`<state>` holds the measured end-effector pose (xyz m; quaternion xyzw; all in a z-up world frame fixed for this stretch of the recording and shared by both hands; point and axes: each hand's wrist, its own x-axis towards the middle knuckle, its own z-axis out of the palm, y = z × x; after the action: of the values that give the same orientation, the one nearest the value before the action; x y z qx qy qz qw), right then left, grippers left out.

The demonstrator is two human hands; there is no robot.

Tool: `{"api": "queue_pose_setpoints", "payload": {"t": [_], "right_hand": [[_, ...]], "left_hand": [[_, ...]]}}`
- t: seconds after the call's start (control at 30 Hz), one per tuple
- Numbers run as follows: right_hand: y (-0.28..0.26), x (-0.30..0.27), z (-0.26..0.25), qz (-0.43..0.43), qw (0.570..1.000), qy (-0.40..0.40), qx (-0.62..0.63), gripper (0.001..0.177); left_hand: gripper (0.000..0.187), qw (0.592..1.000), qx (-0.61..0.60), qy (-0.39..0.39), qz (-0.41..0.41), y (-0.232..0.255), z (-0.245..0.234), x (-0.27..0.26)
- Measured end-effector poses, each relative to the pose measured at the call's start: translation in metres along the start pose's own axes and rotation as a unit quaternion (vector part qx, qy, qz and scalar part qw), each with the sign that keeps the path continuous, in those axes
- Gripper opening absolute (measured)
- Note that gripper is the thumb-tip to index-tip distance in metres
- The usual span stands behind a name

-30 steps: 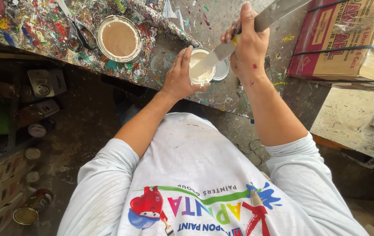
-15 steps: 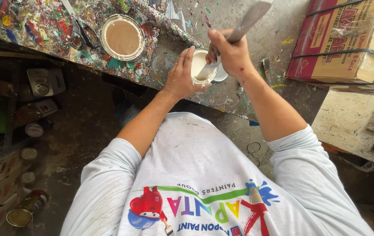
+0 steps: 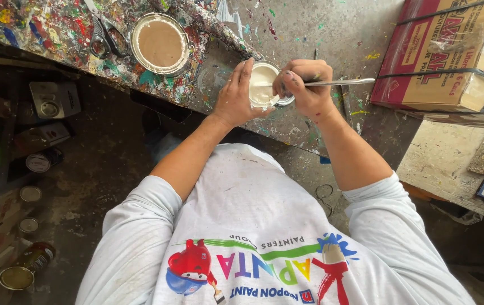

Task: The person is adjusting the color of a small batch of paint by adding small amounts of a different color and stirring it thoroughly on a workbench.

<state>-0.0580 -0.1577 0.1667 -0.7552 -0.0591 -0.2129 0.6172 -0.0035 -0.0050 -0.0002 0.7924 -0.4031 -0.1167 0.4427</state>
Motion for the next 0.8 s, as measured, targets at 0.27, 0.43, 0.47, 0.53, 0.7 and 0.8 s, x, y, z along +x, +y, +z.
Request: {"api": "queue_pose_setpoints", "payload": {"t": [0.27, 0.43, 0.47, 0.53, 0.7, 0.8], "right_hand": [[0.041, -0.009, 0.0, 0.082, 0.985, -0.043, -0.145, 0.047], [0.059, -0.022, 0.004, 0.227, 0.966, 0.095, -0.076, 0.04], [0.057, -0.02, 0.006, 0.245, 0.955, 0.152, -0.074, 0.041], [0.056, -0.021, 0.012, 0.261, 0.939, 0.21, -0.072, 0.041], [0.057, -0.023, 0.014, 0.317, 0.709, 0.599, 0.195, 0.034], [0.04, -0.027, 0.019, 0.323, 0.635, 0.66, 0.239, 0.045]], "left_hand": [[0.133, 0.996, 0.005, -0.084, -0.022, -0.003, -0.001, 0.001], [0.136, 0.994, 0.0, -0.104, -0.046, 0.0, -0.004, 0.003], [0.136, 0.993, 0.004, -0.104, -0.051, 0.0, -0.004, 0.003], [0.136, 0.993, 0.009, -0.106, -0.054, 0.0, -0.006, 0.003], [0.134, 0.993, 0.002, -0.1, -0.057, -0.002, -0.003, 0.002], [0.132, 0.992, -0.003, -0.111, -0.058, -0.002, -0.004, 0.002]]}}
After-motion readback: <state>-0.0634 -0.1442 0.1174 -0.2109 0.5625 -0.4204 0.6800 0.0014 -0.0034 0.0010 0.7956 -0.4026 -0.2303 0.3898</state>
